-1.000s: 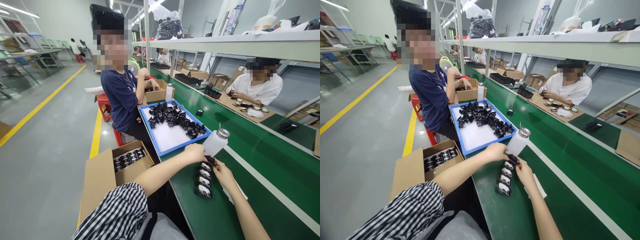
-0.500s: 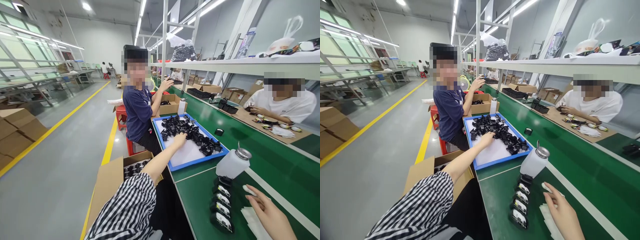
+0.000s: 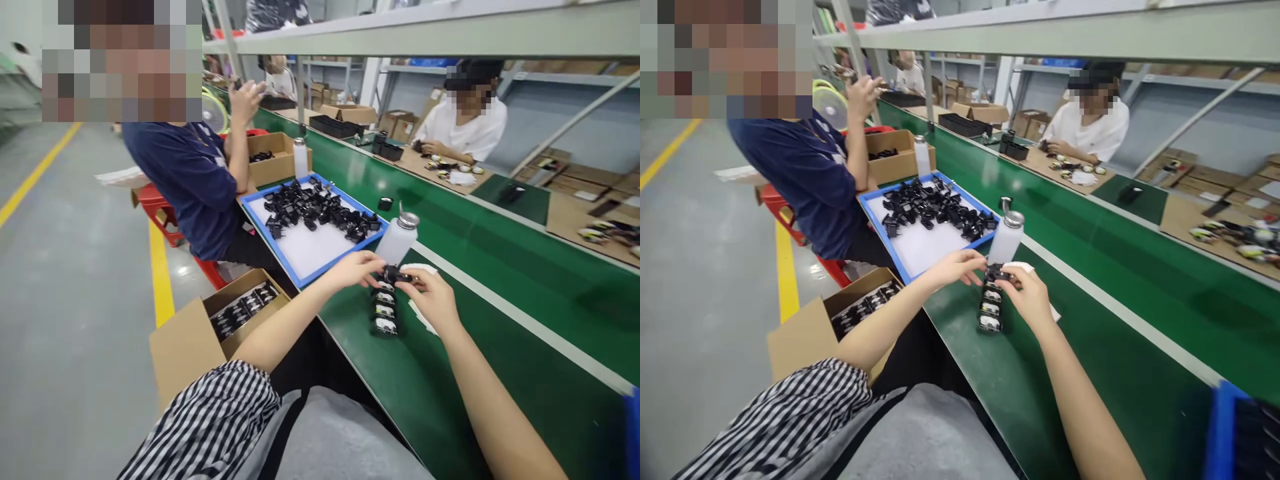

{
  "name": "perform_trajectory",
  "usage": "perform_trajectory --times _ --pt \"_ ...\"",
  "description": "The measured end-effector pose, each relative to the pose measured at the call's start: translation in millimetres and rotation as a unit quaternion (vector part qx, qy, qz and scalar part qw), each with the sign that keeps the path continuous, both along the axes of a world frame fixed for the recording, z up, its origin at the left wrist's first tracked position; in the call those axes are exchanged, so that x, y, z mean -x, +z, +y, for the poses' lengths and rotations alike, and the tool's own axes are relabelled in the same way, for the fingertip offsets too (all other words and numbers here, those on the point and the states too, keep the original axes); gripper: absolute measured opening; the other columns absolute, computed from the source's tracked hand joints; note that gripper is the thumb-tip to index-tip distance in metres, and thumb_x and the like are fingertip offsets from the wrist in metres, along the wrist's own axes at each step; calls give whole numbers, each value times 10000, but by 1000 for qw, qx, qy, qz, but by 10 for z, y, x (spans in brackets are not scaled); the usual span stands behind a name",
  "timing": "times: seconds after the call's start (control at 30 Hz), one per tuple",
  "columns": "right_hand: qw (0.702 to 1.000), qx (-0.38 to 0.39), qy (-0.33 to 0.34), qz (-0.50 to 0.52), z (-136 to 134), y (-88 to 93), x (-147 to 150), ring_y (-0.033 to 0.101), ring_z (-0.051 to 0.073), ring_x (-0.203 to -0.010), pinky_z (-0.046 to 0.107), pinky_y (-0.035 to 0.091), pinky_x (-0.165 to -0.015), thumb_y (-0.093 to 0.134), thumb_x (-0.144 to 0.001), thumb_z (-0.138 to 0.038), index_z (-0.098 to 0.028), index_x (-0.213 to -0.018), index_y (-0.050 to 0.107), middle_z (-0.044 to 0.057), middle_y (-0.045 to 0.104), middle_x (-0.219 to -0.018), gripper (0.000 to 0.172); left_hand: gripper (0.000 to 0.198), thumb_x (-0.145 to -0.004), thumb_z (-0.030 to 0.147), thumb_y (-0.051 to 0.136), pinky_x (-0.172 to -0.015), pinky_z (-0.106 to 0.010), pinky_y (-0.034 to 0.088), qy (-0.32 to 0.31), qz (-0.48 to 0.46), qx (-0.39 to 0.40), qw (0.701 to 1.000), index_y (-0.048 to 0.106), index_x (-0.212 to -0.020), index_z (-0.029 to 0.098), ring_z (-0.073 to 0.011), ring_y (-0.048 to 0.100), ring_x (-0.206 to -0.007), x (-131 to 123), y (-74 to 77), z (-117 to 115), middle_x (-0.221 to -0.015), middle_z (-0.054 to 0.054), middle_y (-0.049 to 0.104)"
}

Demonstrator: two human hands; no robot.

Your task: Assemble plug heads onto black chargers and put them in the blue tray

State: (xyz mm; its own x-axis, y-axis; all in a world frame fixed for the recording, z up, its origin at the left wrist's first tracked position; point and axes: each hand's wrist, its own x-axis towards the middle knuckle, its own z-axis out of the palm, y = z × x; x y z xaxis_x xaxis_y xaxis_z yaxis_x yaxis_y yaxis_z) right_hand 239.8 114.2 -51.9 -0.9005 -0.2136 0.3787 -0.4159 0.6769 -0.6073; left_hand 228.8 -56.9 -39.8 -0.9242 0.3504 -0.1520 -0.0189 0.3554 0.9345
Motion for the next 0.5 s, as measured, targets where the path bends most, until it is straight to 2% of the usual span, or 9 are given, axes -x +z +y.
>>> perform_trajectory --times 0.07,0.13,0.2,0.3,0.5 --pt "999 15 -11 -46 57 -86 33 539 147 -631 289 444 -625 498 -666 -323 -200 -800 547 34 556 -830 189 190 -730 211 410 -632 -221 436 40 43 103 993 521 -872 149 -107 560 -686 23 -124 -54 -869 -32 581" --pt "997 5 -5 -81 91 -168 64 540 142 -619 288 444 -613 506 -653 -286 -193 -800 543 26 559 -811 178 179 -658 159 488 -691 -227 421 25 58 165 984 550 -825 142 -132 551 -738 17 -252 -74 -851 -33 592" --pt "996 -19 -2 -85 92 -229 86 537 149 -633 296 439 -613 506 -649 -267 -195 -796 546 20 568 -794 168 255 -623 160 523 -684 -219 423 -7 60 180 982 543 -877 145 -131 552 -725 -11 -369 -42 -896 -30 586" --pt "997 -53 -8 -60 53 -271 99 530 178 -712 308 432 -627 499 -657 -261 -197 -795 557 22 584 -778 163 355 -635 157 505 -653 -203 429 1 79 134 988 489 -989 141 -102 556 -668 -31 -501 59 -973 -28 560" --pt "995 -88 -4 -55 -25 -291 91 535 185 -733 308 427 -647 484 -677 -256 -210 -822 567 16 599 -777 174 315 -630 148 503 -619 -187 422 19 81 58 995 513 -944 130 -89 557 -615 27 -609 128 -830 -12 603"
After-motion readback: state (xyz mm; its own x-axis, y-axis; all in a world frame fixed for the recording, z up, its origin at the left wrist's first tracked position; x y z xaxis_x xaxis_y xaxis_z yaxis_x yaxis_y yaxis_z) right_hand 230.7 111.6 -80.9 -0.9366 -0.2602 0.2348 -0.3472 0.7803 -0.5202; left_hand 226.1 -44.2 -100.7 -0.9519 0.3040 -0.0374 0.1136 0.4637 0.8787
